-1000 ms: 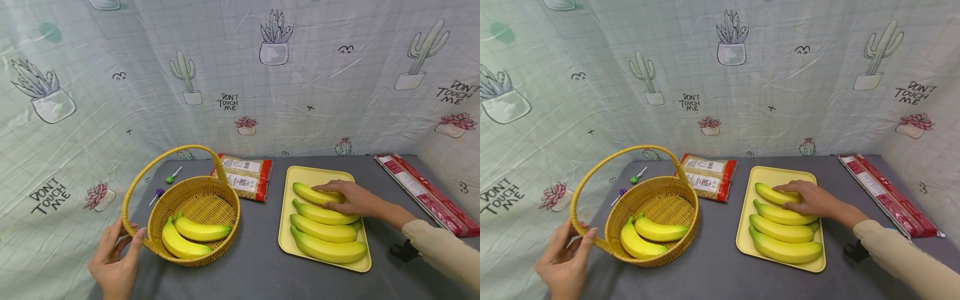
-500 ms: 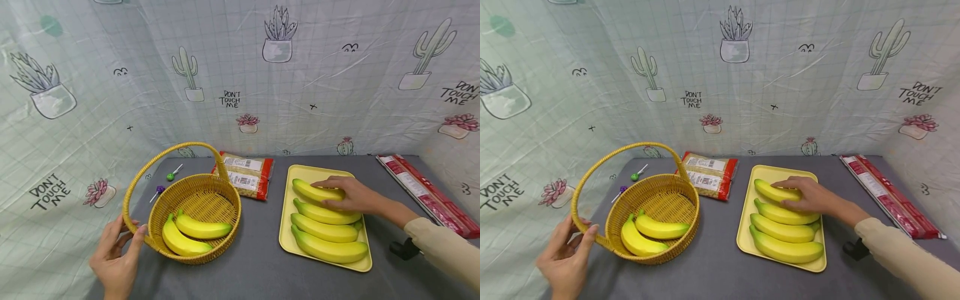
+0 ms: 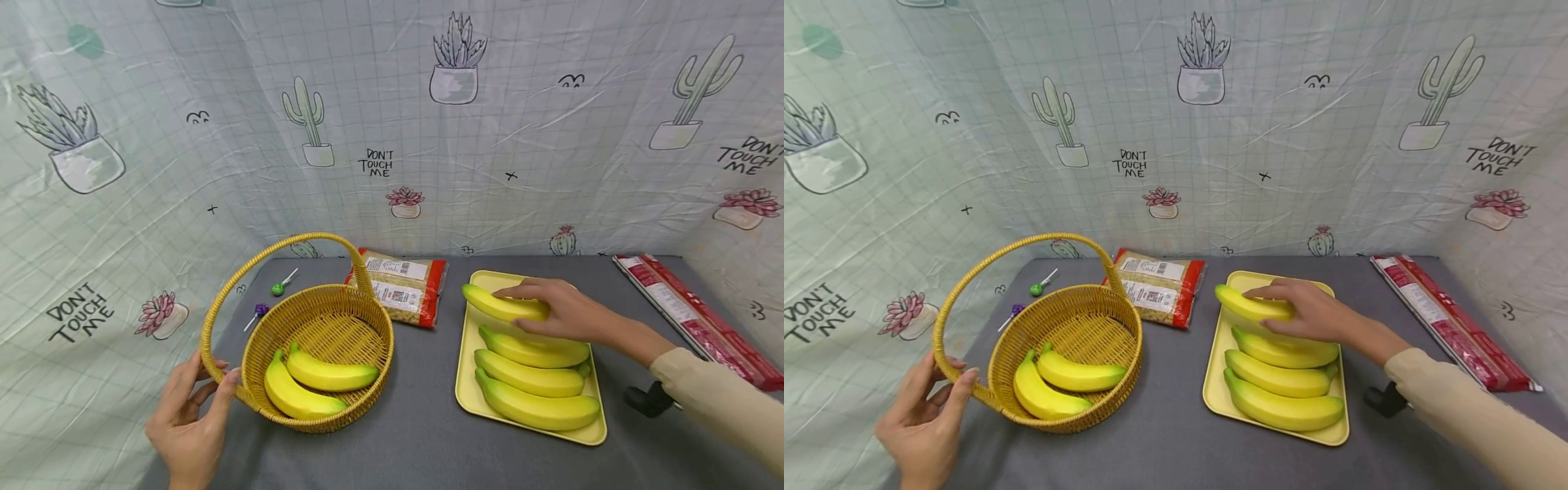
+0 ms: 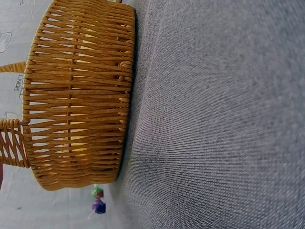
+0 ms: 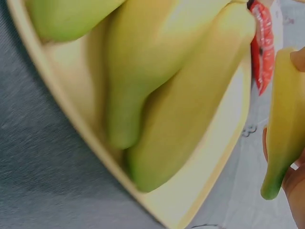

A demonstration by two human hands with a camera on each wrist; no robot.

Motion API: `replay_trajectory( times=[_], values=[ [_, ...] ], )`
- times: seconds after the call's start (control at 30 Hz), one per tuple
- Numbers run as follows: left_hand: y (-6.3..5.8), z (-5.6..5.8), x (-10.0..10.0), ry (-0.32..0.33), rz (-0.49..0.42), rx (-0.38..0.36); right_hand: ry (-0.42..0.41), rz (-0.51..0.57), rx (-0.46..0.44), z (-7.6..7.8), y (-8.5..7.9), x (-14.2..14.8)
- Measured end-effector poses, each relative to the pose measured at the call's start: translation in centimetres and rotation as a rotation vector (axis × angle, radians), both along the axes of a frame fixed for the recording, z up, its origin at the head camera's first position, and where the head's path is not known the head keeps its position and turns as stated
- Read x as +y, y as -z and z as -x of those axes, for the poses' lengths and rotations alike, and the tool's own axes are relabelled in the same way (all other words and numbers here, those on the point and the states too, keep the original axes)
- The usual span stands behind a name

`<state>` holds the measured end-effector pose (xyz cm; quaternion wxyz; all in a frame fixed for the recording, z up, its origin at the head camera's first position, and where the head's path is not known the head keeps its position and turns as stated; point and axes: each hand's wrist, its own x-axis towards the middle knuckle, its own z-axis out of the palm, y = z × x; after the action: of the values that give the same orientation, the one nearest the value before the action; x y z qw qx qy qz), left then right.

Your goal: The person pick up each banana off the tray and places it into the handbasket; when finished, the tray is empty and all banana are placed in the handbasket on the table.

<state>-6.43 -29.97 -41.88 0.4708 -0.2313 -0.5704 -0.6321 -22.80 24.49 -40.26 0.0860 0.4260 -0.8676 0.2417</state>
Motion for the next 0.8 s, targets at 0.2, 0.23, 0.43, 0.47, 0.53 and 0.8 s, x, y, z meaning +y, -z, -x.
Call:
replay_trajectory(
  times=[0.2, 0.23, 0.43, 0.47, 0.53, 0.8],
  values=[
    [-0.2, 0.0, 0.1, 0.012, 0.001, 0.003, 0.01, 0.0, -0.013, -0.2, -1.4, -1.6],
    [-0.2, 0.0, 0.1, 0.012, 0.001, 0.003, 0.004, 0.0, -0.016, -0.2, -1.6, -1.9],
    [-0.4, -0.1, 0.2, -0.003, 0.013, 0.004, -0.05, 0.003, -0.004, -0.2, -2.6, -3.4],
    [-0.4, -0.1, 0.2, -0.008, 0.015, 0.003, -0.051, 0.002, -0.004, -0.2, -2.7, -3.6],
    [-0.3, -0.1, 0.2, -0.017, 0.018, 0.002, -0.051, 0.001, -0.013, -0.3, -2.9, -4.1],
    [-0.2, -0.2, 0.1, -0.04, 0.018, -0.015, -0.081, 0.01, -0.068, -0.3, -3.8, -6.2]
  ],
)
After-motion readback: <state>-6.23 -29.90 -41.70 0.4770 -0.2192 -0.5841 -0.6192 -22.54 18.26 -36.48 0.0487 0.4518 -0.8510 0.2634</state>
